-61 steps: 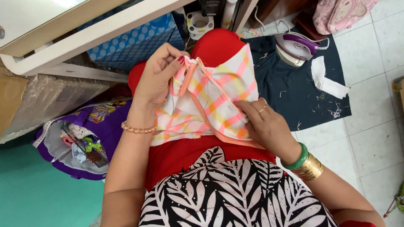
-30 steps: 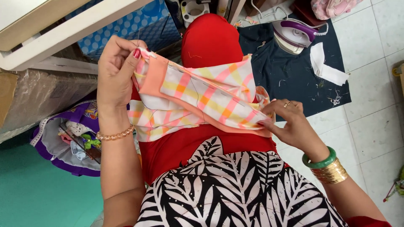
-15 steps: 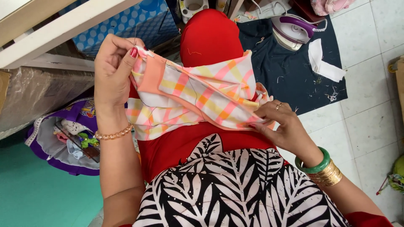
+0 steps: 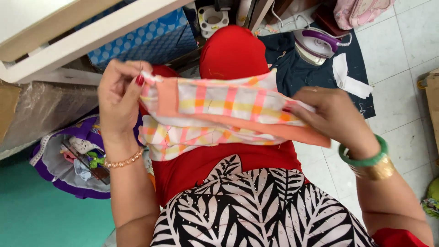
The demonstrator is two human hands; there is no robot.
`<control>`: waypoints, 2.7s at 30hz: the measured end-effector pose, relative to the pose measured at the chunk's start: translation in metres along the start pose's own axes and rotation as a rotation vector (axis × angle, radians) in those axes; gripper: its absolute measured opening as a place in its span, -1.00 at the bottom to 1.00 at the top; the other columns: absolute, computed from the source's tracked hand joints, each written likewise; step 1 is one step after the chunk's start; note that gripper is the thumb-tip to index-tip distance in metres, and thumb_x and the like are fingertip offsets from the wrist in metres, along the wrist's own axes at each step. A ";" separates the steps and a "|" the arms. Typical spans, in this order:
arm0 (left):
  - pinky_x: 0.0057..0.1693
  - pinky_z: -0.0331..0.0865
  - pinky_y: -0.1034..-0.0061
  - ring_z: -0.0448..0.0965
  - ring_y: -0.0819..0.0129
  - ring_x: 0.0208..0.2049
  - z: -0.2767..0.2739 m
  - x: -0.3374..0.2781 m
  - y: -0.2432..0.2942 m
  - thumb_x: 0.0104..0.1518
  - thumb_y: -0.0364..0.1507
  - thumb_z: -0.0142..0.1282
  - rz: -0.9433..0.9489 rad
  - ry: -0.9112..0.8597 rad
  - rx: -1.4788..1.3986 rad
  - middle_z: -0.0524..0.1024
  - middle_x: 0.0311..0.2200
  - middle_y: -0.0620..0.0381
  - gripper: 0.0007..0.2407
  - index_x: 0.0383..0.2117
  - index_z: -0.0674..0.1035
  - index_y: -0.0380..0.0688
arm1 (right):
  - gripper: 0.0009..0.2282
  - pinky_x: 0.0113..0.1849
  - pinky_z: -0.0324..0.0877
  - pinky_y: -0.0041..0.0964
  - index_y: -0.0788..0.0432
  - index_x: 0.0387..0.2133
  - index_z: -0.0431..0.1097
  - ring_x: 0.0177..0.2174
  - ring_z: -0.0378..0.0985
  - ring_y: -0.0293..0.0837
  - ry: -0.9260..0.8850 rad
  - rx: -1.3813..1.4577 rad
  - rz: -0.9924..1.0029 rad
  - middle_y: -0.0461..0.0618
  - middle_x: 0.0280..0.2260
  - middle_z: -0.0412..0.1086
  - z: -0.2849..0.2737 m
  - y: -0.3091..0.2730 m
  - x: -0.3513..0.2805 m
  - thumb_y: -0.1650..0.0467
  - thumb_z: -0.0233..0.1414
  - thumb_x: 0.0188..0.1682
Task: Hand-sewing and pinning a piece of checkered fabric, likely part of a garment.
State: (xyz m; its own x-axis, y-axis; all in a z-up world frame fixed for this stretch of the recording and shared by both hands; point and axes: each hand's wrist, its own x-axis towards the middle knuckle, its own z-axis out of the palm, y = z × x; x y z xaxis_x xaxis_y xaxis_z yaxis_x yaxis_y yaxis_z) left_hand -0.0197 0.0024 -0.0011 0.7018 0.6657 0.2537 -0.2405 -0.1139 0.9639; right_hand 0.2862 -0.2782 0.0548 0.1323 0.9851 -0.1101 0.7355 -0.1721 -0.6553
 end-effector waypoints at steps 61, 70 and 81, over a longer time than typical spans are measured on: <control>-0.04 0.37 0.63 0.45 0.48 -0.17 0.041 0.036 -0.047 0.39 -0.41 0.01 -0.242 -0.175 0.010 0.50 -0.15 0.06 -0.93 -0.24 0.41 -0.06 | -0.74 -0.46 0.69 -0.51 0.18 -0.22 0.44 -0.40 0.76 -0.21 -0.315 0.664 0.251 -0.08 -0.43 0.48 0.116 -0.022 -0.014 0.27 -0.14 0.13; -0.05 0.40 0.67 0.47 0.54 -0.17 0.041 0.048 -0.063 0.38 -0.47 0.02 -0.313 -0.189 0.069 0.53 -0.13 0.11 -0.94 -0.25 0.41 -0.05 | -0.82 -0.35 0.39 -0.28 0.11 -0.18 0.39 -0.33 0.69 -0.09 -0.351 0.474 0.059 0.04 -0.34 0.55 0.140 -0.012 0.027 0.33 -0.14 0.17; -0.01 0.41 0.66 0.47 0.52 -0.12 0.041 0.048 -0.062 0.37 -0.43 0.04 -0.335 -0.189 0.126 0.52 -0.11 0.12 -0.94 -0.24 0.42 -0.06 | -0.76 0.08 0.29 -0.32 0.17 0.10 0.24 0.11 0.30 -0.14 0.540 0.532 0.090 0.03 0.07 0.19 0.096 0.085 0.013 0.34 -0.12 0.23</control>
State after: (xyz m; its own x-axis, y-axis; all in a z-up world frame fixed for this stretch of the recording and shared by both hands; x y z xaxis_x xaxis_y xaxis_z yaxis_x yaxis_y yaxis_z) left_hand 0.0560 0.0111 -0.0451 0.8411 0.5353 -0.0776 0.0985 -0.0104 0.9951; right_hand 0.2869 -0.2796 -0.0740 0.5840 0.8041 0.1113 0.3057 -0.0909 -0.9478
